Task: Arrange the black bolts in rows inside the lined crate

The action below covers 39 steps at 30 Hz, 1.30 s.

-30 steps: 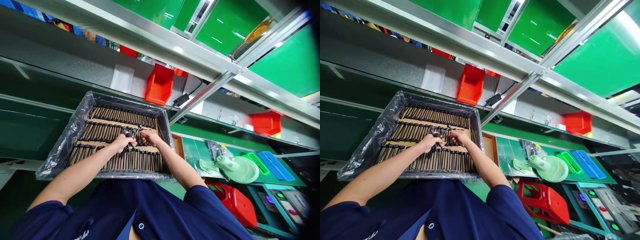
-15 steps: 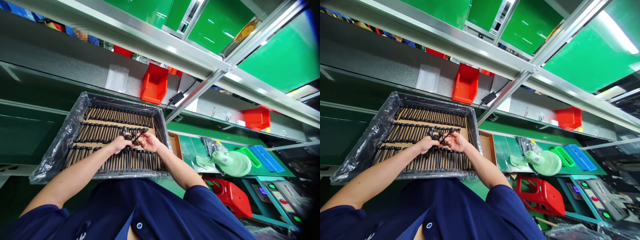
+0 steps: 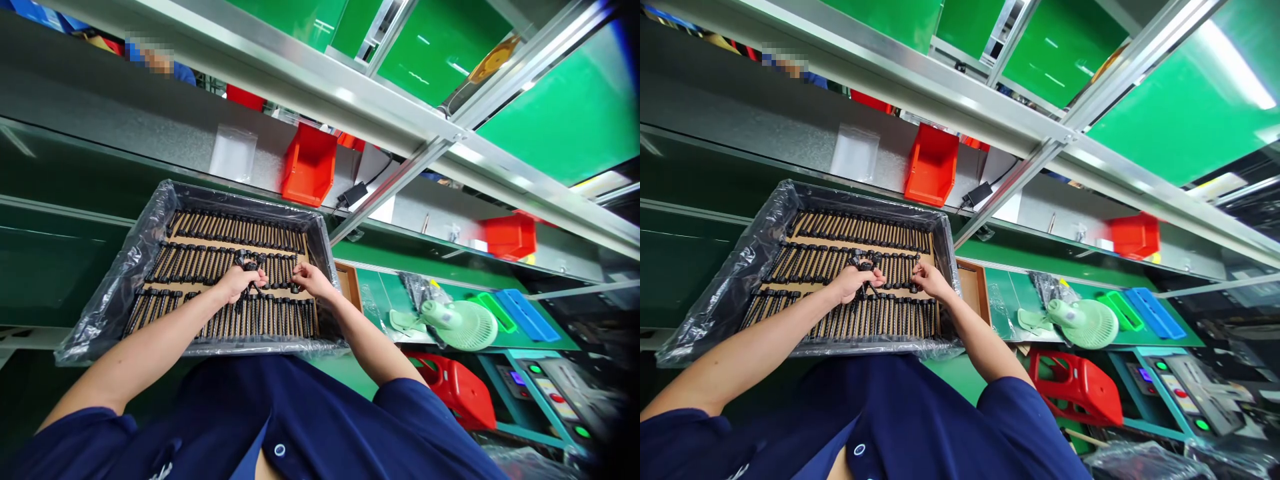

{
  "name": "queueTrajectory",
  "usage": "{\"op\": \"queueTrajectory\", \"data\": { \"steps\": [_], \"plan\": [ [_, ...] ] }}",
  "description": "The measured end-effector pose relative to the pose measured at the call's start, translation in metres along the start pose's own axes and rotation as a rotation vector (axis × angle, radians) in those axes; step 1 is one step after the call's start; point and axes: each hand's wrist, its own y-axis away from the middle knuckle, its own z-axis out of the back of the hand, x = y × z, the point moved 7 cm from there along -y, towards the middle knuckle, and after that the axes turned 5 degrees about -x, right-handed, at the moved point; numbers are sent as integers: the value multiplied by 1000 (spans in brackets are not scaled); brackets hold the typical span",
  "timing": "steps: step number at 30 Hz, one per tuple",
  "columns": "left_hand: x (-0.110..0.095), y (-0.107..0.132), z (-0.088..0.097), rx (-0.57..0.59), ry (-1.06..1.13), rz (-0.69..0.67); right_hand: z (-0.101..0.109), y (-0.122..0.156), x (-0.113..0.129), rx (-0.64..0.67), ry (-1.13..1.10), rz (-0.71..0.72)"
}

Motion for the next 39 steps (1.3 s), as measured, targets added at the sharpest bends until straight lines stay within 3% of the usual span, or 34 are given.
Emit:
{"op": "queueTrajectory", "data": {
  "steps": [4, 7, 12, 20, 25, 28, 33, 36, 39],
  "plan": [
    [7, -5, 8, -82, -8, 41, 19, -21, -25, -200, 626, -77],
    [9, -6, 13, -121, -20, 52, 24, -38, -35, -200, 809, -141],
    [10, -7, 14, -124, -12, 75, 22, -55, -43, -180, 839, -170],
    [5, -1, 7, -87, -14, 89, 21, -53, -51, -161, 816, -175],
    [4, 2, 5, -75, -37, 85, 25, -51, -40, -213, 811, -148],
    [6, 1, 3, -45, -67, 64, 13, -40, -15, -222, 635, -35],
    [7, 1, 0, -46, -87, 23, -73, -2, 26, 228, -177, 72],
    [3, 2, 2, -85, -69, 15, -98, 6, 35, 117, -466, 33],
    [-4, 2, 5, -112, -50, -3, -88, 0, 34, -44, -582, 19]
  ]
}}
